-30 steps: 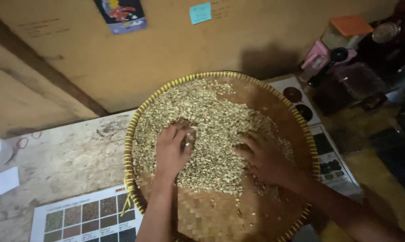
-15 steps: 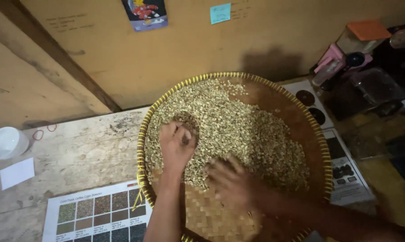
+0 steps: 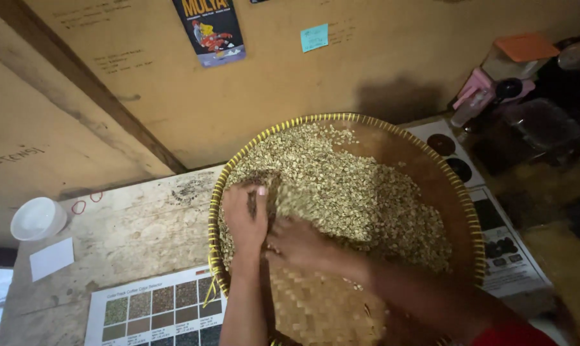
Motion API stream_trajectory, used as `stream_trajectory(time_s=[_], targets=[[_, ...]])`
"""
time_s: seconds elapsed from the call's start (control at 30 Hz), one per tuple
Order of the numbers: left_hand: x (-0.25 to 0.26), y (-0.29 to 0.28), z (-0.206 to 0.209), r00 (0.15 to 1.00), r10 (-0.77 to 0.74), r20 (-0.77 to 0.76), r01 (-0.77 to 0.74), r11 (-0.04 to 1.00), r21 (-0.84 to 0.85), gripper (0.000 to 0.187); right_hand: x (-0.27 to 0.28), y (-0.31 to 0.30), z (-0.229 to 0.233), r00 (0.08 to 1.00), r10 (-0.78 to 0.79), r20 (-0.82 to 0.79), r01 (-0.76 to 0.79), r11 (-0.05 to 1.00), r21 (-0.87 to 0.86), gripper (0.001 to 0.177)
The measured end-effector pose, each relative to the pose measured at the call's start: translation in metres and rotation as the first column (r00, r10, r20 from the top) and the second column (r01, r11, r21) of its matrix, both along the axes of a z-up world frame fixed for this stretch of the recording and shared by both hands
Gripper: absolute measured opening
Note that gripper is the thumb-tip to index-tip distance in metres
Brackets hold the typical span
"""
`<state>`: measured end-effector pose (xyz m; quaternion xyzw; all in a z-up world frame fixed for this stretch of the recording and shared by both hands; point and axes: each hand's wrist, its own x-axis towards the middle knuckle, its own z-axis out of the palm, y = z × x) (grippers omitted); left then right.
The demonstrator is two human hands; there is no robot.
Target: Sorting green coffee beans in a woven tray to remove defects or foreign objects
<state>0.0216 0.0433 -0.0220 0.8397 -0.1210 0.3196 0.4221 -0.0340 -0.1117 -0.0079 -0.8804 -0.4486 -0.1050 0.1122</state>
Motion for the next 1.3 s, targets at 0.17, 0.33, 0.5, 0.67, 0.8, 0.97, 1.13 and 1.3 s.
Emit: stream_trajectory(time_s=[0.17, 0.33, 0.5, 0.67, 0.8, 0.97, 1.13, 1.3], targets=[[0.006, 0.004, -0.017, 0.997, -0.007, 0.077, 0.006, 1.0, 0.015, 0.015, 0.019, -0.042, -0.012, 0.962, -0.263, -0.074, 0.264, 0.964, 0.015, 0.057], [0.001, 0.005, 0.0, 0.998, -0.037, 0.059, 0.038, 0.999, -0.024, 0.018, -0.025, -0.046, 0.029, 0.871, -0.452, 0.192, 0.488, 0.841, -0.234, 0.055], [0.007, 0.008, 0.0, 0.982, 0.02, 0.189, 0.013, 0.985, -0.17, 0.025, -0.084, -0.004, 0.006, 0.987, 0.003, 0.161, 0.006, 0.999, -0.05, 0.067], [-0.008, 0.023, 0.016, 0.975, 0.086, 0.205, -0.038, 0.972, -0.231, 0.026, -0.031, 0.041, -0.047, 0.948, 0.101, 0.302, -0.155, 0.975, 0.159, 0.036], [-0.014, 0.02, 0.036, 0.968, 0.1, 0.231, -0.047, 0.973, -0.227, 0.026, 0.021, 0.098, -0.084, 0.918, -0.172, 0.357, 0.068, 0.956, 0.285, 0.045], [0.0, 0.026, 0.011, 0.969, 0.07, 0.239, -0.021, 0.979, -0.201, 0.027, 0.054, 0.08, -0.053, 0.872, -0.456, 0.179, 0.426, 0.886, 0.185, 0.045], [-0.009, 0.02, 0.027, 0.977, 0.054, 0.208, -0.012, 0.98, -0.199, 0.028, 0.07, -0.009, -0.022, 0.925, -0.371, -0.088, 0.367, 0.928, -0.055, 0.051], [-0.012, 0.016, 0.031, 0.989, 0.021, 0.15, 0.004, 0.986, -0.164, 0.028, 0.028, -0.065, 0.011, 0.934, -0.344, 0.1, 0.342, 0.939, 0.032, 0.057]])
